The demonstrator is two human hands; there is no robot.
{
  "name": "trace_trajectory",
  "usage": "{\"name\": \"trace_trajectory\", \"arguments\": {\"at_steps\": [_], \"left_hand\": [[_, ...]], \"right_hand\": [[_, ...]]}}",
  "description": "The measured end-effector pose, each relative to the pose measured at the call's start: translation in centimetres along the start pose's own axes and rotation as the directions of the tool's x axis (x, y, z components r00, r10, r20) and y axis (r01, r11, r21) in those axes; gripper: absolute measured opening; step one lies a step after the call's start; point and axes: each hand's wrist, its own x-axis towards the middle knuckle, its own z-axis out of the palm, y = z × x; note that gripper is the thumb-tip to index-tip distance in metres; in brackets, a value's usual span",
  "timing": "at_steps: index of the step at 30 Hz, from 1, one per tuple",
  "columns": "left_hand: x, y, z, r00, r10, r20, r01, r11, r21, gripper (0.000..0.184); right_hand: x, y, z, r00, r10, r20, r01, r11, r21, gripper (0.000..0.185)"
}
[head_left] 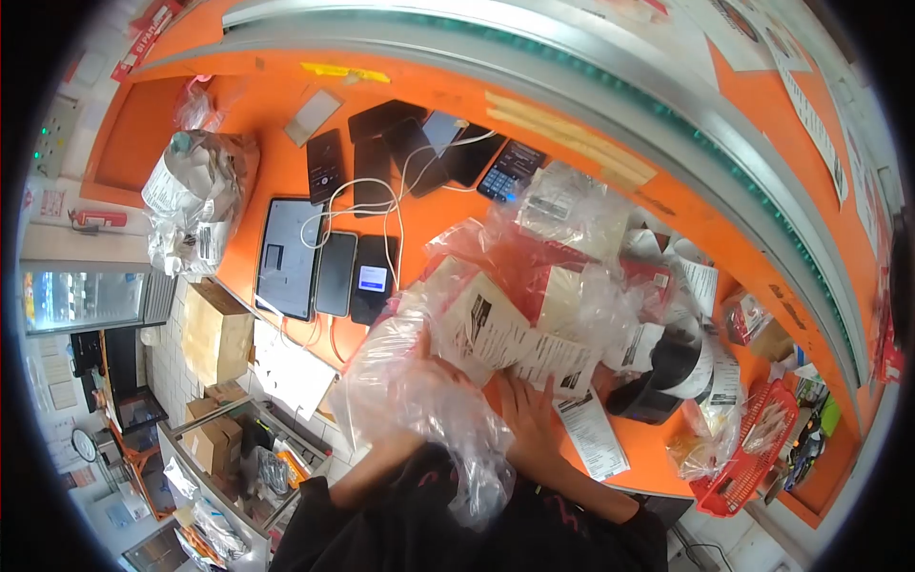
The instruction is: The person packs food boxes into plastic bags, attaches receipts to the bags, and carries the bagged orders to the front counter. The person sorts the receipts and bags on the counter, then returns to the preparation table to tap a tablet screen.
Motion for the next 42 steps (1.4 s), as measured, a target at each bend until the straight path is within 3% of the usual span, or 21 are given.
{"name": "trace_trajectory", "arguments": {"at_steps": [2,8,12,14,15,16,18,19,22,25,26,28,29,31,33,35,36,37,38,39,42], "left_hand": [[0.8,-0.7,-0.1,1.0,0.007,0.025,-0.007,1.0,0.007,0.019],[2.4,-3.7,-0.8,0.999,-0.01,0.036,0.01,1.0,-0.008,0.017],[2.8,-6.0,-0.8,0.997,-0.056,-0.05,0.055,0.998,-0.027,0.019],[3.1,-7.2,-0.9,0.989,-0.095,-0.116,0.087,0.994,-0.069,0.02],[3.2,-7.9,-1.0,0.98,-0.125,-0.155,0.109,0.988,-0.108,0.02],[3.3,-8.6,-1.0,0.971,-0.151,-0.188,0.125,0.982,-0.142,0.021],[3.9,-10.4,-1.0,0.942,-0.219,-0.255,0.157,0.957,-0.243,0.023],[4.2,-11.3,-1.0,0.925,-0.252,-0.285,0.164,0.94,-0.301,0.023],[5.5,-14.4,-0.3,0.869,-0.335,-0.366,0.107,0.847,-0.52,0.026],[6.3,-16.6,1.1,0.809,-0.338,-0.481,-0.185,0.631,-0.754,0.029],[7.0,-16.9,1.0,0.81,-0.369,-0.455,-0.202,0.553,-0.808,0.029],[8.8,-16.9,0.4,0.816,-0.405,-0.412,-0.227,0.431,-0.873,0.029],[9.6,-16.6,0.2,0.82,-0.415,-0.395,-0.233,0.389,-0.891,0.029],[10.8,-16.4,0.6,0.8,-0.465,-0.379,-0.241,0.328,-0.913,0.029],[11.3,-16.5,1.8,0.774,-0.514,-0.369,-0.241,0.299,-0.923,0.03],[10.9,-16.7,3.2,0.764,-0.539,-0.355,-0.235,0.28,-0.931,0.031],[10.7,-16.8,3.7,0.763,-0.546,-0.347,-0.232,0.27,-0.935,0.031],[10.5,-17.0,3.9,0.762,-0.552,-0.34,-0.228,0.263,-0.937,0.031],[10.4,-17.1,4.1,0.761,-0.554,-0.337,-0.226,0.26,-0.939,0.031],[10.4,-17.3,4.2,0.761,-0.557,-0.333,-0.224,0.256,-0.94,0.032],[10.6,-17.5,4.5,0.76,-0.562,-0.327,-0.225,0.243,-0.943,0.032]], "right_hand": [[-0.3,-0.4,1.2,0.998,0.046,-0.04,-0.045,0.998,0.045,0.078],[0.5,-2.7,3.5,0.976,0.195,0.097,-0.19,0.98,-0.06,0.083],[1.9,-3.5,6.7,0.982,0.186,0.03,-0.173,0.956,-0.237,0.08],[3.0,-4.4,7.4,0.942,0.311,0.123,-0.25,0.901,-0.355,0.075],[3.5,-5.2,7.0,0.932,0.329,0.149,-0.291,0.928,-0.232,0.074],[4.3,-5.6,7.1,0.928,0.343,0.146,-0.305,0.924,-0.232,0.074],[5.8,-6.4,7.4,0.952,0.241,0.189,-0.174,0.933,-0.314,0.075],[6.5,-6.8,7.2,0.972,0.213,0.098,-0.186,0.953,-0.238,0.074],[9.1,-7.0,8.1,0.979,0.181,0.094,-0.162,0.97,-0.18,0.07],[11.4,-5.7,10.8,0.989,0.144,0.043,-0.139,0.985,-0.1,0.068],[12.0,-5.7,11.0,0.988,0.145,0.051,-0.14,0.986,-0.095,0.068],[13.1,-5.5,11.3,0.998,0.057,0.011,-0.051,0.955,-0.292,0.07],[13.5,-5.1,11.3,0.998,0.062,0.014,-0.056,0.956,-0.287,0.07],[14.5,-4.0,11.2,0.996,-0.027,-0.082,0.024,0.999,-0.04,0.066],[15.9,-1.0,7.1,0.97,-0.147,0.194,0.119,0.982,0.147,0.058],[18.4,1.3,-2.7,0.864,-0.027,0.502,-0.12,0.958,0.259,0.045],[18.4,4.0,-0.9,0.994,-0.067,0.089,0.07,0.997,-0.027,0.033],[19.3,6.8,-1.0,0.911,-0.117,-0.395,0.072,0.989,-0.127,0.031],[19.2,8.0,-5.2,0.989,0.068,-0.13,-0.086,0.986,-0.14,0.041],[18.7,10.3,-6.3,0.961,0.033,-0.274,-0.127,0.934,-0.334,0.041],[18.1,17.6,-6.4,0.901,-0.025,-0.433,-0.113,0.951,-0.289,0.033]]}}
